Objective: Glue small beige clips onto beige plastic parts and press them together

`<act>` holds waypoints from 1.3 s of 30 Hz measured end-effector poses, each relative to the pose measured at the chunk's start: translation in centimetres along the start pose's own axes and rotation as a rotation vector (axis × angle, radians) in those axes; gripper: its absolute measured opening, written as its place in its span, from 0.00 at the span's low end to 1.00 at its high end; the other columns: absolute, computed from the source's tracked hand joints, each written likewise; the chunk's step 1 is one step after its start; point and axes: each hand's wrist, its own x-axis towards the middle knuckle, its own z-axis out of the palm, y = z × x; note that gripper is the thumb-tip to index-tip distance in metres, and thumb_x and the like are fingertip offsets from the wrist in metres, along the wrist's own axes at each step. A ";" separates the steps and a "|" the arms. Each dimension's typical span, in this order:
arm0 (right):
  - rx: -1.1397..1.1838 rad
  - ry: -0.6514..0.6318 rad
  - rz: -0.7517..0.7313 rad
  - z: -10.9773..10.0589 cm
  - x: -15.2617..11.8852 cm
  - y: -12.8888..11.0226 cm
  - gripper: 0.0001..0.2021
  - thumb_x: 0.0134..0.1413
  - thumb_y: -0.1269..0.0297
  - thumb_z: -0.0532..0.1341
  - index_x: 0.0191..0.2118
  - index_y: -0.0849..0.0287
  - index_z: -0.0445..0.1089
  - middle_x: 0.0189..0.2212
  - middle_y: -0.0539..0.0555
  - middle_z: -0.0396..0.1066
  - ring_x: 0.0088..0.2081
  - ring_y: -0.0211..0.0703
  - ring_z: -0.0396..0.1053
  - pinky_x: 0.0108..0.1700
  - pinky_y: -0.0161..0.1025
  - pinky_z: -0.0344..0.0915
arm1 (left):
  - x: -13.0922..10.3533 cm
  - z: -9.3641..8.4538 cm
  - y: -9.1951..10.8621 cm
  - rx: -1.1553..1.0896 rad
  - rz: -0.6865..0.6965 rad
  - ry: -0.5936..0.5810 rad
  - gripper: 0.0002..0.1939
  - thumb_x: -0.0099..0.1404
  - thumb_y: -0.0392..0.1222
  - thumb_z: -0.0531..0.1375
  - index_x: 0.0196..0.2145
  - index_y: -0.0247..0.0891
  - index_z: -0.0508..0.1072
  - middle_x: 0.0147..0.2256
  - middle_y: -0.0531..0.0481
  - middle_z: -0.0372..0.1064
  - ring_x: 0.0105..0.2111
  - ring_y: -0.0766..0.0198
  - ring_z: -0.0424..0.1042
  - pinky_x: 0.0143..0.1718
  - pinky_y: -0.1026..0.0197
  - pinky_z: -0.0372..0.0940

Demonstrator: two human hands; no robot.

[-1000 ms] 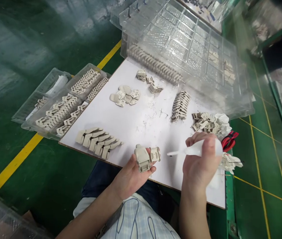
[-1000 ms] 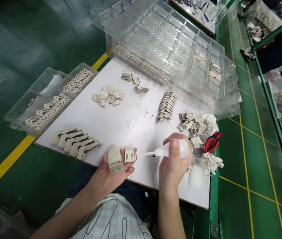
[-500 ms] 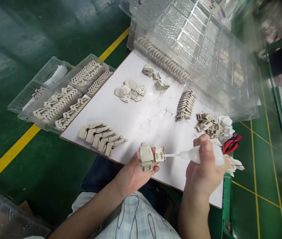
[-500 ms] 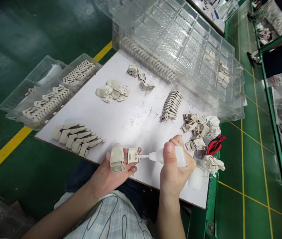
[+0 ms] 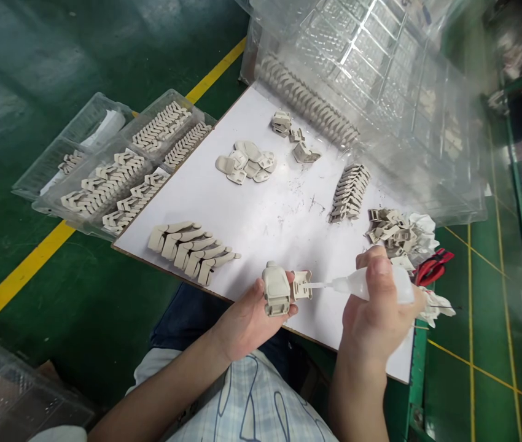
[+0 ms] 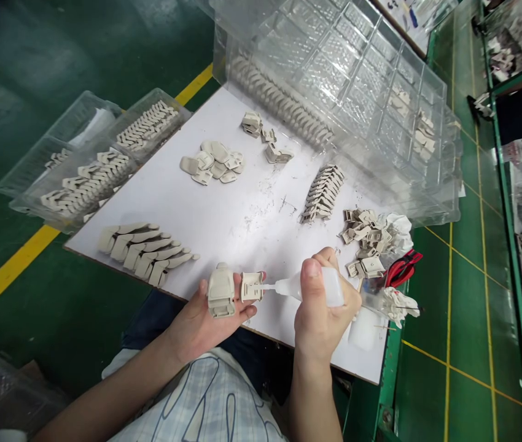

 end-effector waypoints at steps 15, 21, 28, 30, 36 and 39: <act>0.014 0.000 -0.007 -0.1 -0.1 0.3 0.22 0.63 0.58 0.63 0.20 0.56 0.58 0.20 0.45 0.50 0.25 0.36 0.50 0.29 0.40 0.46 | 0.0 0.1 0.0 0.005 -0.007 0.012 0.22 0.48 0.61 0.74 0.36 0.46 0.85 0.50 0.46 0.75 0.52 0.56 0.65 0.42 0.65 0.64; 0.049 0.007 -0.002 0.0 -0.1 0.6 0.21 0.62 0.60 0.64 0.20 0.57 0.59 0.20 0.45 0.50 0.25 0.35 0.50 0.30 0.40 0.46 | -0.2 0.2 0.0 0.014 -0.004 0.015 0.22 0.50 0.61 0.73 0.37 0.45 0.85 0.50 0.45 0.76 0.51 0.57 0.67 0.43 0.65 0.63; 0.114 0.081 -0.036 -0.2 0.3 0.9 0.22 0.60 0.61 0.64 0.19 0.56 0.56 0.19 0.44 0.49 0.23 0.35 0.48 0.28 0.40 0.45 | 0.1 0.2 0.2 -0.005 0.004 -0.018 0.21 0.50 0.61 0.73 0.36 0.45 0.85 0.48 0.45 0.77 0.49 0.58 0.69 0.41 0.65 0.62; 0.095 0.073 -0.020 -0.3 0.3 0.9 0.22 0.60 0.61 0.64 0.19 0.56 0.57 0.20 0.44 0.49 0.23 0.35 0.48 0.28 0.40 0.45 | 0.2 0.2 0.1 -0.003 0.014 -0.025 0.21 0.51 0.61 0.73 0.36 0.45 0.85 0.47 0.45 0.77 0.48 0.58 0.69 0.41 0.65 0.62; 0.130 0.165 0.058 -0.3 0.5 1.1 0.22 0.58 0.56 0.66 0.20 0.56 0.58 0.20 0.44 0.49 0.24 0.35 0.48 0.29 0.39 0.48 | 0.0 0.4 0.2 -0.003 0.011 -0.029 0.19 0.52 0.60 0.72 0.36 0.46 0.85 0.48 0.46 0.77 0.47 0.57 0.69 0.41 0.63 0.61; 0.288 0.250 0.161 -0.6 1.3 2.2 0.24 0.55 0.44 0.66 0.22 0.55 0.59 0.20 0.43 0.50 0.25 0.36 0.53 0.30 0.37 0.52 | 0.0 0.4 0.3 0.012 0.010 -0.010 0.19 0.52 0.61 0.72 0.36 0.47 0.85 0.49 0.46 0.76 0.49 0.56 0.69 0.42 0.62 0.61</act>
